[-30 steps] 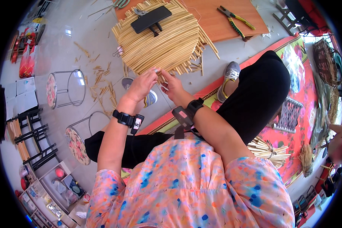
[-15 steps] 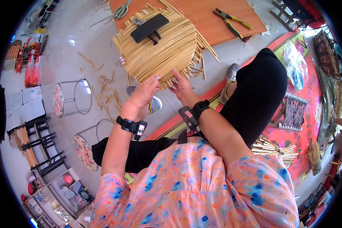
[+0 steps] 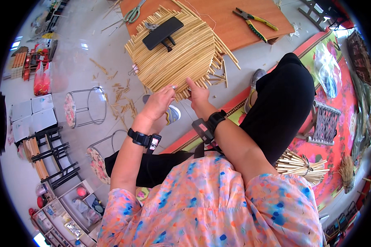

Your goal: The person aligns and glues wooden sticks onto a circular base, trims the protruding ends using pliers, and threads a white string through the sticks to secure them.

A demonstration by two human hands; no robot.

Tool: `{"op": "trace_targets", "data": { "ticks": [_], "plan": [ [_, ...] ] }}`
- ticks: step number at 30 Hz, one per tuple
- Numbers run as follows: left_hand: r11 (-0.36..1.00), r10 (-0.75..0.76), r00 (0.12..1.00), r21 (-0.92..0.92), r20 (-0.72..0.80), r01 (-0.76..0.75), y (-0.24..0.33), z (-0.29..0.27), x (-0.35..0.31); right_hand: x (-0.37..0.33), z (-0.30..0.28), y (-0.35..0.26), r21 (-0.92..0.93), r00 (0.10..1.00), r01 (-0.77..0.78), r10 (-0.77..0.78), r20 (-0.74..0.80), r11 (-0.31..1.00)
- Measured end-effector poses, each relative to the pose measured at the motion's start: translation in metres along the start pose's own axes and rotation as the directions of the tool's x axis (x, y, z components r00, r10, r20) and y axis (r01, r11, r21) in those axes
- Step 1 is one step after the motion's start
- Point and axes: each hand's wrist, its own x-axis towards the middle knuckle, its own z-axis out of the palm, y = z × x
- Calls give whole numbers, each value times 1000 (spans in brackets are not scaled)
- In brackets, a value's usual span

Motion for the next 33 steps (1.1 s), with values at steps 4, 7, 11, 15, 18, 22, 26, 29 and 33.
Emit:
{"op": "trace_targets", "data": {
  "ticks": [4,7,11,15,18,22,26,29,33],
  "plan": [
    [998,-54,998,-43,26,55,6,-9,8,0,2,0,6,1000,-3,3,-14,1000],
    [997,-76,997,-25,34,77,9,-17,14,1,2,1,9,999,4,-4,-36,1000],
    [957,-277,959,-100,-52,271,13,-36,20,0,2,3,94,998,62,-63,12,994],
    [940,-326,936,-154,-137,305,15,-53,30,1,1,2,122,998,54,-58,32,991],
    [953,-302,939,-67,-166,294,16,-57,32,3,0,2,101,999,39,-42,24,994],
    [948,-249,966,188,-73,258,12,-50,30,-7,2,-2,110,999,39,-43,32,993],
    [935,-241,970,265,-21,238,6,-36,29,-3,2,1,103,998,54,-57,30,993],
    [920,-264,964,298,-8,255,8,-32,31,0,2,3,91,998,57,-58,10,994],
    [885,-359,934,319,-1,340,12,-37,33,1,3,3,60,998,50,-47,-39,997]
  ]
}}
